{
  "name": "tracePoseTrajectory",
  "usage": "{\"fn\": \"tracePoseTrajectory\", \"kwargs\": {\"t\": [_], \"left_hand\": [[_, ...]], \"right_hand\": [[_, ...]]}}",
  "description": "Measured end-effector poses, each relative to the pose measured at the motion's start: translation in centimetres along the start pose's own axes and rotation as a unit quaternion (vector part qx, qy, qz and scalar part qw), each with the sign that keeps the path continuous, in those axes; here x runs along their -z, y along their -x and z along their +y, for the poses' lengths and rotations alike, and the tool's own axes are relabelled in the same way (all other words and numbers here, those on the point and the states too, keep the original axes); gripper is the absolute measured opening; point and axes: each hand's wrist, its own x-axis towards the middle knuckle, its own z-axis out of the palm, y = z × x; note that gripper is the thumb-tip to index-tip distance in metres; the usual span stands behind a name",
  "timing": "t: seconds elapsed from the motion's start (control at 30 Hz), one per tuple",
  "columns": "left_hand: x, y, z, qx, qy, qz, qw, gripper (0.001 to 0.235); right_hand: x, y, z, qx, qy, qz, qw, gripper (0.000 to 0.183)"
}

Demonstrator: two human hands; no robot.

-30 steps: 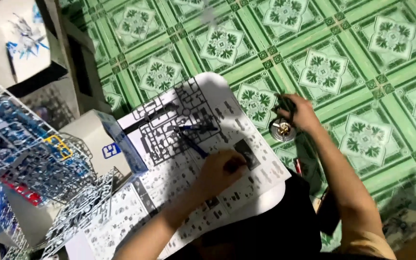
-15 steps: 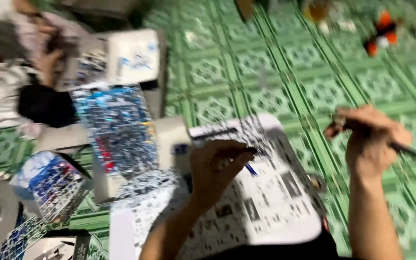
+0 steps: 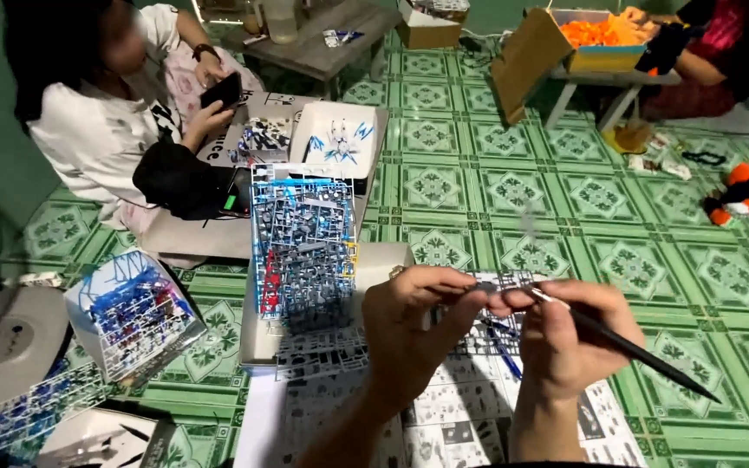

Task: Removing plastic model components from sprues using nippers and cleaning up nub marks with a hobby knife.

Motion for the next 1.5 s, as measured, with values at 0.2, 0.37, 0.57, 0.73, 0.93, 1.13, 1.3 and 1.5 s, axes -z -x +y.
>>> {"fn": "tracePoseTrajectory", "kwargs": {"t": [0.2,0.37,0.57,0.73,0.93,1.13,1.3,1.5], "left_hand": [[0.7,-0.3,0.7,0.071,-0.027,-0.015,0.997,0.021],[0.0,-0.7,0.9,0.033,-0.142,-0.014,0.989,0.017],[-0.5,-0.3,0.6,0.015,-0.157,0.009,0.987,0.018],[-0.4,-0.5,1.3,-0.020,-0.156,-0.004,0.988,0.022],[-0.3,-0.8,1.5,-0.028,-0.172,-0.009,0.985,0.022],[-0.3,-0.8,1.4,-0.029,-0.179,-0.019,0.983,0.021],[-0.7,-0.9,1.8,-0.012,-0.182,-0.007,0.983,0.018],[-0.6,-0.8,1.4,-0.020,-0.185,-0.004,0.983,0.020]], "right_hand": [[0.9,1.0,0.7,0.001,0.121,0.021,0.992,0.021],[1.4,0.6,0.4,-0.028,0.131,-0.009,0.991,0.019],[1.4,0.8,-0.1,-0.029,0.148,-0.013,0.988,0.020],[2.4,0.9,0.7,0.017,0.137,-0.030,0.990,0.025],[2.0,1.0,0.5,0.008,0.129,-0.028,0.991,0.023],[2.2,1.1,0.8,0.015,0.131,0.003,0.991,0.024],[2.4,0.8,0.7,0.072,0.212,-0.022,0.974,0.021],[2.2,0.9,1.1,0.104,0.210,-0.026,0.972,0.019]]}}
